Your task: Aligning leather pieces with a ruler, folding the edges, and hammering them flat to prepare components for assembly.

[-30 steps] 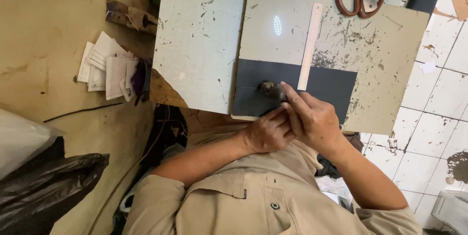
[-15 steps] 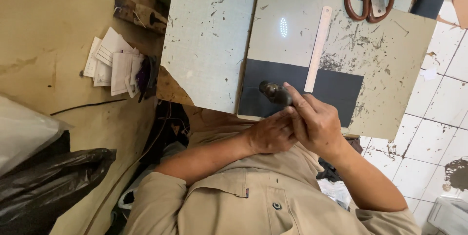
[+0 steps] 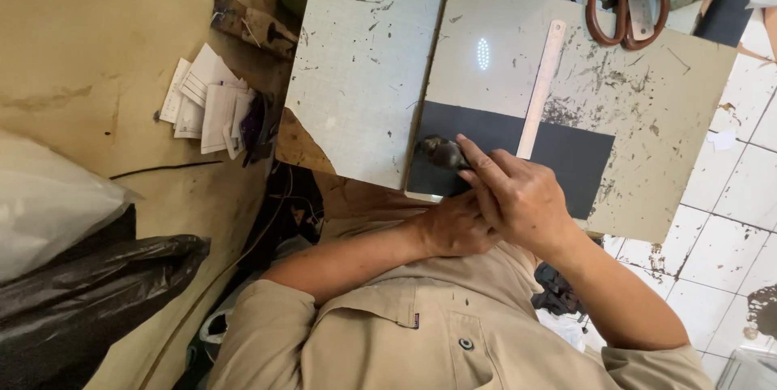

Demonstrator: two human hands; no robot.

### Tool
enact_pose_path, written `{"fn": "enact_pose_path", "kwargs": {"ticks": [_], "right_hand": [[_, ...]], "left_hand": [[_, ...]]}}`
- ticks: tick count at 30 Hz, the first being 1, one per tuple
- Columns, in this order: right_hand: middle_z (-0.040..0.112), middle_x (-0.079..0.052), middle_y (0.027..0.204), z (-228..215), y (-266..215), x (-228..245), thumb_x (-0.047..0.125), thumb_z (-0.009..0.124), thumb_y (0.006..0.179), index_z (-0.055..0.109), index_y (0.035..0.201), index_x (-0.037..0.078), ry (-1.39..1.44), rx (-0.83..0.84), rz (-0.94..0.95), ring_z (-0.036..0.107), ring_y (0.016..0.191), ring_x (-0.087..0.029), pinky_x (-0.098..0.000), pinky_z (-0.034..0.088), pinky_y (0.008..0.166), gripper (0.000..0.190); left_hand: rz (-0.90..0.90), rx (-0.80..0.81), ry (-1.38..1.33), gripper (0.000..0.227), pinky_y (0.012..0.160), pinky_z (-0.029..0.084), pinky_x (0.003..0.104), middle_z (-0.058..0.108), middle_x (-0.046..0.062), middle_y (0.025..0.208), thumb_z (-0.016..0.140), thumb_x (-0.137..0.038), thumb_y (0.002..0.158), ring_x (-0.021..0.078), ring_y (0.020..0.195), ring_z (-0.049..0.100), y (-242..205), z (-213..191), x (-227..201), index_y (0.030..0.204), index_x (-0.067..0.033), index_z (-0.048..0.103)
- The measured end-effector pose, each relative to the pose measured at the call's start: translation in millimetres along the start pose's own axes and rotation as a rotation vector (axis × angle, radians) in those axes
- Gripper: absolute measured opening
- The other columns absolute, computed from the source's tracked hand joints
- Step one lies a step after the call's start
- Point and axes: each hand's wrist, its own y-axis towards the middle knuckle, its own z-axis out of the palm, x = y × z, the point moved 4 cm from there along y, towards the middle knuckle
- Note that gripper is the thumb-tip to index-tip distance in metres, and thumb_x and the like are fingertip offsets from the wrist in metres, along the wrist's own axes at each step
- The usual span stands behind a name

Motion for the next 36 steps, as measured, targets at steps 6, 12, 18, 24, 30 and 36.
{"fn": "enact_pose_path", "kwargs": {"ticks": [6, 12, 18, 24, 30, 36], "right_hand": [[0.057, -0.009, 0.07, 7.3, -2.3, -2.5, 0.014, 0.063, 0.098, 0.073, 0.125, -0.002, -0.013, -0.054, 0.011, 0.061, 0.049, -0.026, -0.0347, 0.052, 0.046, 0.033], [0.059, -0.011, 0.074, 0.2, -17.3, -10.5, 0.011, 0.058, 0.1, 0.069, 0.132, -0.004, 0.122, -0.04, 0.076, 0.062, 0.052, -0.03, -0.0379, 0.052, 0.047, 0.037], [0.062, -0.013, 0.076, -11.6, -32.9, -15.9, 0.013, 0.063, 0.097, 0.072, 0.125, -0.003, 0.034, -0.02, 0.085, 0.065, 0.054, -0.031, -0.038, 0.053, 0.047, 0.033], [0.064, -0.014, 0.078, -20.9, -66.7, -28.6, 0.012, 0.062, 0.098, 0.072, 0.127, -0.002, -0.027, -0.072, 0.173, 0.065, 0.057, -0.035, -0.0423, 0.052, 0.049, 0.034], [0.068, -0.014, 0.082, -37.7, -97.4, -44.9, 0.014, 0.061, 0.1, 0.069, 0.137, 0.002, -0.035, -0.091, 0.305, 0.067, 0.064, -0.039, -0.0477, 0.053, 0.054, 0.04], [0.069, -0.022, 0.089, -76.8, -131.4, -92.4, 0.011, 0.065, 0.108, 0.072, 0.134, -0.006, -0.207, -0.204, 0.49, 0.07, 0.08, -0.044, -0.0484, 0.054, 0.063, 0.032]], "left_hand": [[-0.153, -0.022, -0.02, 0.038, 0.089, 0.056, 0.047, 0.057, 0.01, 0.089, 0.029, -0.017, 0.11, 0.0289, 0.09, 0.063, 8.5, -5.3, 6.8, 0.095, -0.0057, 0.062], [-0.078, 0.007, -0.084, 0.025, 0.082, 0.058, 0.053, 0.06, 0.015, 0.083, 0.046, -0.013, 0.101, 0.0345, 0.081, 0.066, 10.3, -7.4, 3.8, 0.083, -0.0057, 0.063], [-0.075, -0.057, 0.018, 0.025, 0.09, 0.06, 0.049, 0.061, 0.01, 0.076, 0.061, -0.017, 0.1, 0.0288, 0.079, 0.068, 33.5, -26.3, 4.1, 0.077, -0.0097, 0.066], [-0.073, -0.01, -0.015, 0.032, 0.096, 0.061, 0.046, 0.069, 0.016, 0.094, 0.048, -0.015, 0.107, 0.0335, 0.1, 0.072, 51.3, -40.8, 4.6, 0.088, -0.0036, 0.071], [-0.187, 0.066, -0.064, 0.014, 0.093, 0.061, 0.043, 0.073, 0.014, 0.11, 0.062, -0.013, 0.098, 0.0305, 0.107, 0.073, 55.1, -42.9, 3.7, 0.101, -0.0051, 0.073], [-0.307, 0.348, -0.035, 0.036, 0.111, 0.049, 0.049, 0.067, 0.023, 0.13, 0.074, -0.02, 0.095, 0.0402, 0.124, 0.064, 66.2, -78.1, 58.4, 0.124, 0.0015, 0.07]]}}
